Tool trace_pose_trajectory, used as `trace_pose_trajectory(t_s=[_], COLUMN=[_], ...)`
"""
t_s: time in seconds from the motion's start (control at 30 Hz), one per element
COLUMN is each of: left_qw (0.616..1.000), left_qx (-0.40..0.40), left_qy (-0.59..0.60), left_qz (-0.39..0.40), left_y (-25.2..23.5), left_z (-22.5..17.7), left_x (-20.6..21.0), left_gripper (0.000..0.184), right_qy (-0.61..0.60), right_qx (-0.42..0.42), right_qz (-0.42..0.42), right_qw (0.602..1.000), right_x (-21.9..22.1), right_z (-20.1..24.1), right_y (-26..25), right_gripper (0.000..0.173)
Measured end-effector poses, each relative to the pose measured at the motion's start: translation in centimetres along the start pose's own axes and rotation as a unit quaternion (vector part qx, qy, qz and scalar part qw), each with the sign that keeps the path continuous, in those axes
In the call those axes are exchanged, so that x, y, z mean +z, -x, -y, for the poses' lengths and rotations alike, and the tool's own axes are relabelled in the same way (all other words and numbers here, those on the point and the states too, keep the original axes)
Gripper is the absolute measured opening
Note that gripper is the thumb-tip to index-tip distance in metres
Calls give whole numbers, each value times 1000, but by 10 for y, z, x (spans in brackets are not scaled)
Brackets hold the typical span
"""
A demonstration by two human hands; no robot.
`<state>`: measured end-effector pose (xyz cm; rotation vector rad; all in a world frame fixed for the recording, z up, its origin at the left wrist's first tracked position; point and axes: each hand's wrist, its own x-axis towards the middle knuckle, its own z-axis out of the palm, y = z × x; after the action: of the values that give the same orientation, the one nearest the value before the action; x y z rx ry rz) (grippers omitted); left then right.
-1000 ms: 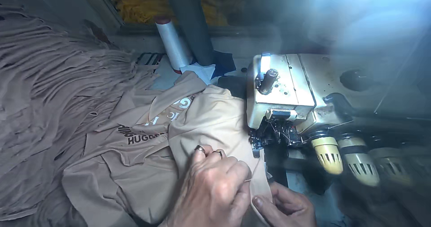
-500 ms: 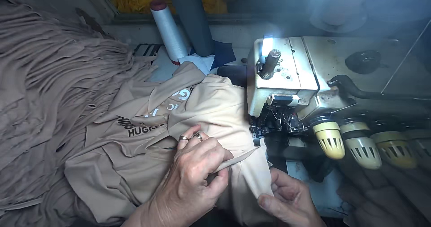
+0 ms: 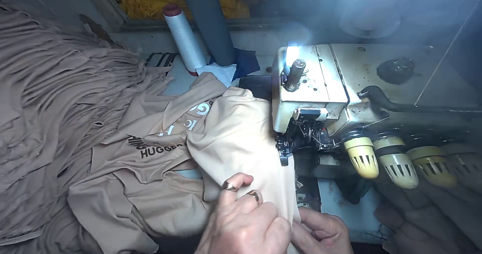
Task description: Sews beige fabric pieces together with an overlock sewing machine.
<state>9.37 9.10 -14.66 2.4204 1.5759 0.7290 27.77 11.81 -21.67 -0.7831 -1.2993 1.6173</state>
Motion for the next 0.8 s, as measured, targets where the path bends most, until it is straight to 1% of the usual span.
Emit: trace_pose_trajectory(t_s=[0.03, 0.1, 0.17, 0.2, 0.23, 0.27, 0.33, 0.37, 0.4, 0.43, 0.5, 0.6, 0.7, 0.8], left_qw=[1000, 994, 990, 989, 989, 989, 989, 989, 989, 989, 989, 990, 993, 993], left_qx=[7, 22, 9, -1, -6, -8, -2, 2, 5, 7, 6, 11, 33, 37], left_qy=[-24, -65, -40, -17, 4, 21, 50, 59, 63, 69, 82, 76, 40, 34], left_qz=[-18, -84, -136, -145, -148, -148, -140, -134, -131, -131, -127, -122, -110, -104], left_y=[-5, -13, -18, -18, -17, -15, -11, -9, -8, -7, -7, -6, 0, 8], left_z=[1, 12, 23, 28, 32, 36, 42, 44, 45, 45, 45, 46, 43, 35], left_x=[7, 26, 37, 37, 36, 35, 32, 31, 31, 31, 29, 25, 20, 18], left_gripper=[17, 19, 20, 20, 19, 18, 17, 16, 16, 15, 14, 14, 16, 15], right_qy=[5, 12, 11, 0, -33, -94, -242, -292, -321, -332, -310, -222, -122, -79], right_qx=[-2, -13, -27, -17, 12, 60, 171, 208, 228, 231, 200, 138, 83, 35], right_qz=[-14, -47, -71, -80, -84, -84, -73, -62, -55, -54, -54, -50, -58, -48], right_qw=[1000, 999, 997, 997, 996, 990, 952, 931, 918, 913, 928, 964, 987, 995], right_x=[3, 9, 12, 14, 15, 14, 11, 8, 6, 5, 4, 3, 7, 10], right_z=[-3, -8, -10, -8, -4, 2, 11, 12, 12, 11, 8, 4, 8, 7], right_y=[-2, -10, -17, -18, -18, -17, -16, -16, -16, -15, -13, -10, -3, 1], right_gripper=[18, 17, 13, 12, 11, 11, 8, 6, 6, 7, 7, 10, 22, 34])
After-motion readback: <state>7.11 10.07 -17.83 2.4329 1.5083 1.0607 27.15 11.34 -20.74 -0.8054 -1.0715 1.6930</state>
